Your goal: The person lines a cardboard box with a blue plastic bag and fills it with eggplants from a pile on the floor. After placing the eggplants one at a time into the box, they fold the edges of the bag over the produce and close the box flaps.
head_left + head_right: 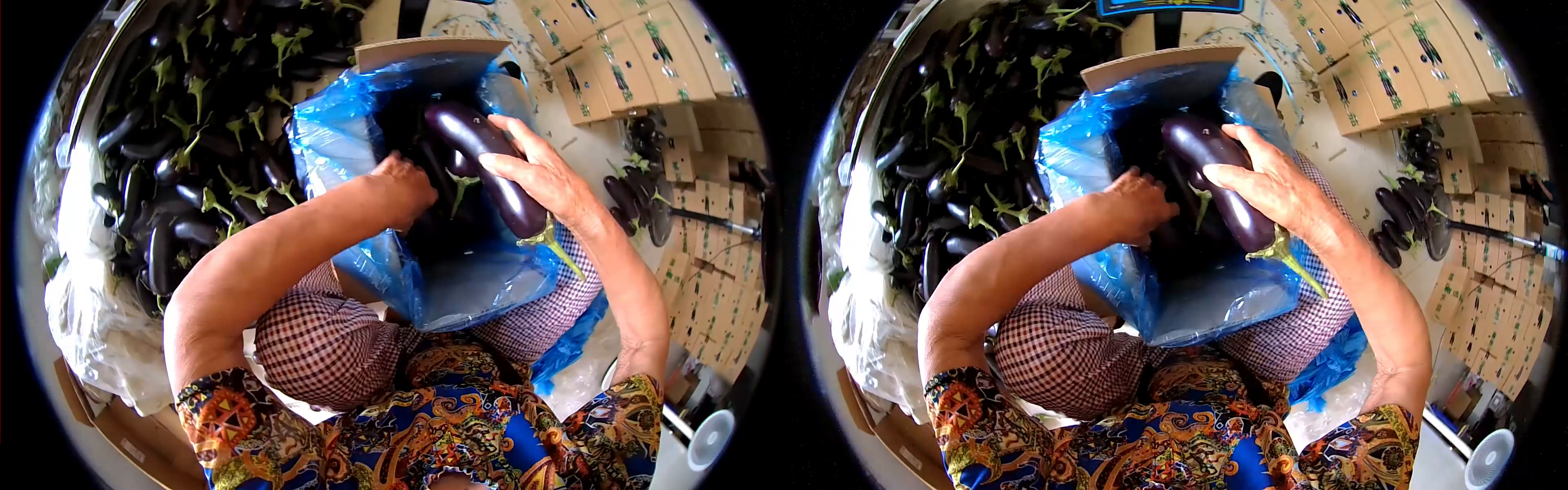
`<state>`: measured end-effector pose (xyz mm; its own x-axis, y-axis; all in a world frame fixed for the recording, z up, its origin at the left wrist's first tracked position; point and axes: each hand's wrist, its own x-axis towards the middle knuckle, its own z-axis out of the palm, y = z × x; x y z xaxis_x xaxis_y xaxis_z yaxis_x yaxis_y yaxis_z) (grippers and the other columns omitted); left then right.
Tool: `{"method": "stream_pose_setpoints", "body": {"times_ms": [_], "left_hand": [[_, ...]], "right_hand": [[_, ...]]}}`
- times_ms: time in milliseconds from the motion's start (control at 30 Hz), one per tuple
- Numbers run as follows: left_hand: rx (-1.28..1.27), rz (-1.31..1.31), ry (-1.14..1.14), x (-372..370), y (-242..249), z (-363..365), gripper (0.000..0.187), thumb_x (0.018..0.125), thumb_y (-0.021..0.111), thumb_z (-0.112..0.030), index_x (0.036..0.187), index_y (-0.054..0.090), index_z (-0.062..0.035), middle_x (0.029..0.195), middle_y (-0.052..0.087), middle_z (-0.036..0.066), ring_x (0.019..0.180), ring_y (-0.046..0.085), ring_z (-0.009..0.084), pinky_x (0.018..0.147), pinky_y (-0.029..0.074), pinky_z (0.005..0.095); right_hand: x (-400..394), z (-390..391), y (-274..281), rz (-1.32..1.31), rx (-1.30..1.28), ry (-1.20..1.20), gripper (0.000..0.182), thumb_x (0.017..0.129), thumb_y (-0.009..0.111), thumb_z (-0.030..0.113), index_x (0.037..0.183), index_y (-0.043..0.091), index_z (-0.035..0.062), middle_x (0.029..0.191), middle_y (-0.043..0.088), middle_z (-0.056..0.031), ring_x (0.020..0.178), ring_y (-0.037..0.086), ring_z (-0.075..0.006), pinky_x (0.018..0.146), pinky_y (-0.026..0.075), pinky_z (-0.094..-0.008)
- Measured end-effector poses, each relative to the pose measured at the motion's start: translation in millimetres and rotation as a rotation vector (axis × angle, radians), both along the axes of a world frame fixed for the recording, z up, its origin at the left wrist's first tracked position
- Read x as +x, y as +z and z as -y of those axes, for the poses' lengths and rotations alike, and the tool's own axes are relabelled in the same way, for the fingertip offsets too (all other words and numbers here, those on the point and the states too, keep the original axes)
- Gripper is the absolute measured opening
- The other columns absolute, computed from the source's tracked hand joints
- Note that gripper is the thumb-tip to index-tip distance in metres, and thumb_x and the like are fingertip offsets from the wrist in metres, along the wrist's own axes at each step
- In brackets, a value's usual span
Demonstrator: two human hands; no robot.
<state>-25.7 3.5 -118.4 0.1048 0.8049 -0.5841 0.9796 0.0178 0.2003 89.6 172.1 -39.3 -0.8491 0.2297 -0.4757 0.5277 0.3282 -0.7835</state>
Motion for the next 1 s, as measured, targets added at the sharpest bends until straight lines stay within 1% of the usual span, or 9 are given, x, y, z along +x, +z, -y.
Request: {"method": "stream_pose_setpoints", "body": {"times_ms": [167,300,433,567,600,700,767,833,1000], "left_hand": [[0.011,0.088,-0.115,10,-4,-8,0.053,0.067,0.078,-0.024,0.117,0.064,-0.0163,0.117,0.058,0.015,0.113,0.055,0.0332,0.094,0.044,0.0461],[0.371,0.096,-0.128,-7,51,-1,0.047,0.065,0.074,-0.012,0.111,0.065,-0.0136,0.109,0.057,0.013,0.109,0.056,0.0303,0.089,0.046,0.0429],[0.646,0.135,0.152,-37,125,49,0.048,0.059,0.073,-0.006,0.106,0.063,-0.0072,0.102,0.055,0.013,0.101,0.058,0.0326,0.086,0.047,0.0436],[0.722,0.361,0.609,-69,156,103,0.062,0.059,0.074,-0.022,0.114,0.059,0.0021,0.097,0.059,0.012,0.087,0.063,0.0301,0.077,0.050,0.0351],[0.608,0.461,0.931,-65,163,110,0.074,0.054,0.074,-0.034,0.117,0.058,0.0021,0.097,0.060,0.013,0.087,0.061,0.0254,0.082,0.048,0.0327],[0.662,0.679,1.262,-58,140,137,0.088,0.056,0.074,-0.054,0.120,0.055,0.0033,0.105,0.061,0.013,0.095,0.059,0.0216,0.090,0.044,0.0327],[0.721,0.807,1.345,-48,126,145,0.090,0.059,0.075,-0.056,0.121,0.054,0.0053,0.106,0.061,0.012,0.099,0.058,0.0208,0.092,0.042,0.0320],[0.768,0.959,1.448,-40,116,150,0.085,0.066,0.076,-0.050,0.125,0.052,0.0056,0.110,0.061,0.012,0.102,0.059,0.0215,0.096,0.042,0.0319],[0.819,1.232,1.592,-40,90,155,0.072,0.078,0.072,-0.038,0.131,0.049,0.0046,0.112,0.061,0.012,0.100,0.061,0.0200,0.083,0.051,0.0310]], "right_hand": [[-1,-10,-3,-0.004,0.045,0.008,0.075,0.083,0.064,0.043,0.140,0.038,-0.0001,0.123,0.059,-0.0217,0.096,0.065,-0.0246,0.084,0.052,-0.0337],[1,-12,-3,-0.031,0.069,0.002,0.075,0.082,0.064,0.043,0.139,0.039,-0.0001,0.121,0.060,-0.0224,0.098,0.064,-0.0247,0.085,0.051,-0.0332],[-1,-10,-1,-0.058,0.135,0.034,0.071,0.082,0.063,0.040,0.138,0.041,0.0017,0.123,0.059,-0.0221,0.104,0.062,-0.0274,0.091,0.048,-0.0346],[-17,18,-11,-0.019,0.175,-0.009,0.063,0.084,0.063,0.038,0.133,0.043,0.0033,0.108,0.064,-0.0204,0.099,0.064,-0.0320,0.085,0.049,-0.0417],[-20,29,-26,-0.016,0.166,-0.035,0.065,0.085,0.062,0.039,0.133,0.041,0.0006,0.108,0.062,-0.0225,0.097,0.064,-0.0346,0.083,0.050,-0.0442],[-27,68,-85,-0.116,0.409,0.061,0.076,0.086,0.060,0.036,0.143,0.029,-0.0033,0.116,0.057,-0.0324,0.101,0.061,-0.0443,0.089,0.048,-0.0477],[-17,76,-113,-0.063,0.491,0.374,0.081,0.086,0.060,0.031,0.147,0.020,-0.0048,0.118,0.055,-0.0378,0.103,0.059,-0.0476,0.092,0.047,-0.0494],[-16,82,-95,0.032,0.281,0.392,0.085,0.085,0.061,0.024,0.145,0.012,-0.0098,0.104,0.059,-0.0392,0.095,0.060,-0.0522,0.090,0.047,-0.0501],[-3,90,-100,0.298,0.171,0.282,0.074,0.085,0.065,0.031,0.134,0.030,-0.0127,0.102,0.061,-0.0373,0.094,0.064,-0.0460,0.086,0.050,-0.0445]]}}
